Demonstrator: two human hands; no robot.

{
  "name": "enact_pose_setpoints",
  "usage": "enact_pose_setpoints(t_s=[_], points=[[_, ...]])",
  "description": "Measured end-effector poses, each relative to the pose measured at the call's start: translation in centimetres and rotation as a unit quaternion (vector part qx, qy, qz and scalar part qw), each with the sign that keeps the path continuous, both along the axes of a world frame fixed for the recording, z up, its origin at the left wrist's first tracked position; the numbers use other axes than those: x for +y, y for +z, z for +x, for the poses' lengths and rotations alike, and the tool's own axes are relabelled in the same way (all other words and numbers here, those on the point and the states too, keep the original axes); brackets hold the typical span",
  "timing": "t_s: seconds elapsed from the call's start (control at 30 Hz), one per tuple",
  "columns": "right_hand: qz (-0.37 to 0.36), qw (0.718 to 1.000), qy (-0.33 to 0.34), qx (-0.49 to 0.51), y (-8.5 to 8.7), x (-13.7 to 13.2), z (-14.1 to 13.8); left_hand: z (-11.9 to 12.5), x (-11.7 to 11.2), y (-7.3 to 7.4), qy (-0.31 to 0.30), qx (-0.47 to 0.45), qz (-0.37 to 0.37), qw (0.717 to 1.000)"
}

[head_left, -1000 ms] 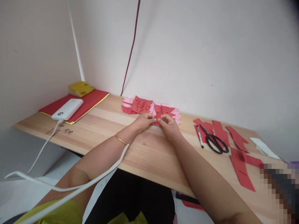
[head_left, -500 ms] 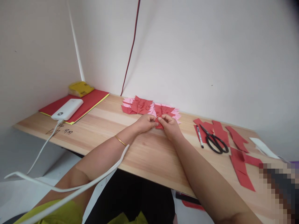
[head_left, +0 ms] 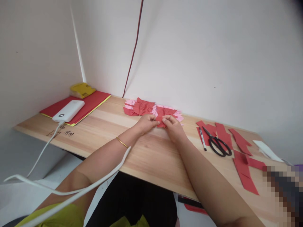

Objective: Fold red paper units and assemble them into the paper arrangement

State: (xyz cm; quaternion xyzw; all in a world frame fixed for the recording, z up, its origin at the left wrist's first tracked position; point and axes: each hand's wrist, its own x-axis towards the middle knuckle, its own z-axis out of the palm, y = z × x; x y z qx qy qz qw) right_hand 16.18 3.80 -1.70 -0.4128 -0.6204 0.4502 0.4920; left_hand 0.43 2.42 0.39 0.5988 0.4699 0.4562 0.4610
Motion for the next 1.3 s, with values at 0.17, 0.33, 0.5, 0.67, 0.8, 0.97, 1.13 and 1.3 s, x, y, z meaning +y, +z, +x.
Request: enact_pose_setpoints(t_s=[0.17,0.33,0.5,0.67,0.8,0.97,1.13,1.3], points=[[-0.023,0.997,0.035,0.060,0.4,-0.4,0.0,0.1,0.0,0.0,-0.014,-0.018,0.013,1.000],[-0.016,0.998,0.026,0.059,0.7,-0.5,-0.2,0.2,-0.3,0.5,-0.023,-0.016,0.030,0.999],[-0.009,0.997,0.014,0.074,0.5,-0.6,-0.4,0.1,-0.4,0.8,-0.017,-0.021,0.035,0.999],[0.000,0.999,0.001,0.052,0.3,-0.4,-0.2,0.3,-0.6,1.2,-0.018,-0.032,0.018,0.999],[0.023,1.000,-0.011,0.004,0.5,-0.3,0.1,0.3,-0.5,1.3,-0.020,-0.070,-0.021,0.997],[0.059,0.998,-0.016,-0.032,0.8,-0.4,0.1,0.3,-0.3,1.1,-0.041,-0.108,-0.064,0.991],[0.077,0.995,-0.006,-0.060,1.3,-0.8,-0.1,0.2,-0.3,0.8,-0.017,-0.055,-0.028,0.998],[0.033,0.999,0.017,0.023,0.8,-0.5,-0.1,0.0,0.0,0.6,-0.025,-0.083,-0.023,0.996]])
